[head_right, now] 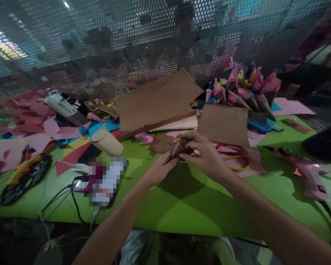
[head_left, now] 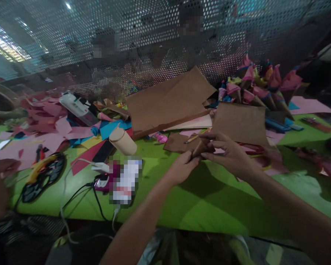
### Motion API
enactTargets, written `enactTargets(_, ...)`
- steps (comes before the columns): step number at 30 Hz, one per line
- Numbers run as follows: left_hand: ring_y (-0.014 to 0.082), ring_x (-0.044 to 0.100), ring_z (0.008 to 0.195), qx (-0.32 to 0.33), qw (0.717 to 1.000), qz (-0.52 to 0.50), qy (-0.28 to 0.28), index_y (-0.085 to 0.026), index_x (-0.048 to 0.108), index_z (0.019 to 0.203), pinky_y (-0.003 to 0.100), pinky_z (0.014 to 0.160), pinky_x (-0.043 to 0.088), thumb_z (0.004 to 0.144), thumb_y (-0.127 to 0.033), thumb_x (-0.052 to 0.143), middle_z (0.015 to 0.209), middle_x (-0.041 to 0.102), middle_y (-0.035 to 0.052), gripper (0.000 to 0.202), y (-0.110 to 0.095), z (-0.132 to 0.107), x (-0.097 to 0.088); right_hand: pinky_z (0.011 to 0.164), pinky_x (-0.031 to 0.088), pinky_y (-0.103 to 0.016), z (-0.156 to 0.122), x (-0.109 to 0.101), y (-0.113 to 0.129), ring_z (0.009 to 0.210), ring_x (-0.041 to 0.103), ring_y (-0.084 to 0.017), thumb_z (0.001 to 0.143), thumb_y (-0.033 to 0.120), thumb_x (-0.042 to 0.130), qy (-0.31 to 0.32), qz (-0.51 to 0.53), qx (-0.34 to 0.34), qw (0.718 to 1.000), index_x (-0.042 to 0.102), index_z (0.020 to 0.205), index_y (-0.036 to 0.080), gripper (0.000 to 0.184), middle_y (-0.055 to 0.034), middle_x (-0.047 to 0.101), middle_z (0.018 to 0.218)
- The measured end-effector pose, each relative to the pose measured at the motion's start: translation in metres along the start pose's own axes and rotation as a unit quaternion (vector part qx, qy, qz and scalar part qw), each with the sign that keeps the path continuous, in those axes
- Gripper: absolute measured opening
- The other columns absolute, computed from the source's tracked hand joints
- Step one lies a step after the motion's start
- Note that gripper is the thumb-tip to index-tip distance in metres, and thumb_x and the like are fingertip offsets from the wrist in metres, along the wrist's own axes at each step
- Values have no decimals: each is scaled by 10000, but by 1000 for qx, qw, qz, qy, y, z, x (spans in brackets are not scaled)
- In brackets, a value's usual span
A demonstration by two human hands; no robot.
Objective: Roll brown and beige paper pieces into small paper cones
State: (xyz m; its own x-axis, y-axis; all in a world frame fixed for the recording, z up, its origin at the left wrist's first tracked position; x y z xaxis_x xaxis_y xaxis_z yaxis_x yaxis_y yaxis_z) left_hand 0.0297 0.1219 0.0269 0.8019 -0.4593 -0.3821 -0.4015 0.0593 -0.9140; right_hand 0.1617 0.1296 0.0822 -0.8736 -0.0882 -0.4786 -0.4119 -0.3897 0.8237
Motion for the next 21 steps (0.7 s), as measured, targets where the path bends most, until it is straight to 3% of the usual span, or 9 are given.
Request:
enactTargets(7, 188, 560, 994, 7, 1000, -5, 11, -173, 585, 1004, 322, 930, 484, 967, -291, 473, 988, 640, 29, 168, -1, 1, 4, 977, 488, -531, 0, 2, 2, 1154, 615, -319, 849, 355, 644, 1, -12, -18, 1000, 690, 726, 245, 171, -111, 675, 1243)
enactTargets(15, 170, 537, 914, -2, 1000, -26, -8, -168, 557, 895, 297, 863, 476, 945, -297, 516, 914, 598, 8, 144, 0, 1, -1, 952, 500, -514, 1, 2, 1, 1160, 611, -317, 829, 349, 671, 3, -7, -19, 1000, 681, 728, 244, 147, -105, 666, 1285)
enactTargets(21, 185, 567, 1004, 11, 999, -33, 9, -153, 595, 1017, 314, 926, 473, 958, -239, 486, 1038, 656, 44, 151, -2, 2, 3, 960, 498, -506, 0, 2, 4, 1152, 610, -310, 835, 344, 670, 2, -5, -23, 1000, 707, 760, 248, 127, -101, 662, 1271)
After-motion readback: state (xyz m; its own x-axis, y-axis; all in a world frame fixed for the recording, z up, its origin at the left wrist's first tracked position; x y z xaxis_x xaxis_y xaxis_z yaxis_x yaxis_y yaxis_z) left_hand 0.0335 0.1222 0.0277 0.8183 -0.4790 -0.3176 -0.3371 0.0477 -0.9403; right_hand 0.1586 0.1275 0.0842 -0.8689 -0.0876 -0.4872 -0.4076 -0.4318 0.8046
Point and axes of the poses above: each hand's wrist, its own z-axis towards the middle knuckle, its own x-axis out of the palm, y = z × x, the point moved 8 cm from there along z, towards the middle knuckle
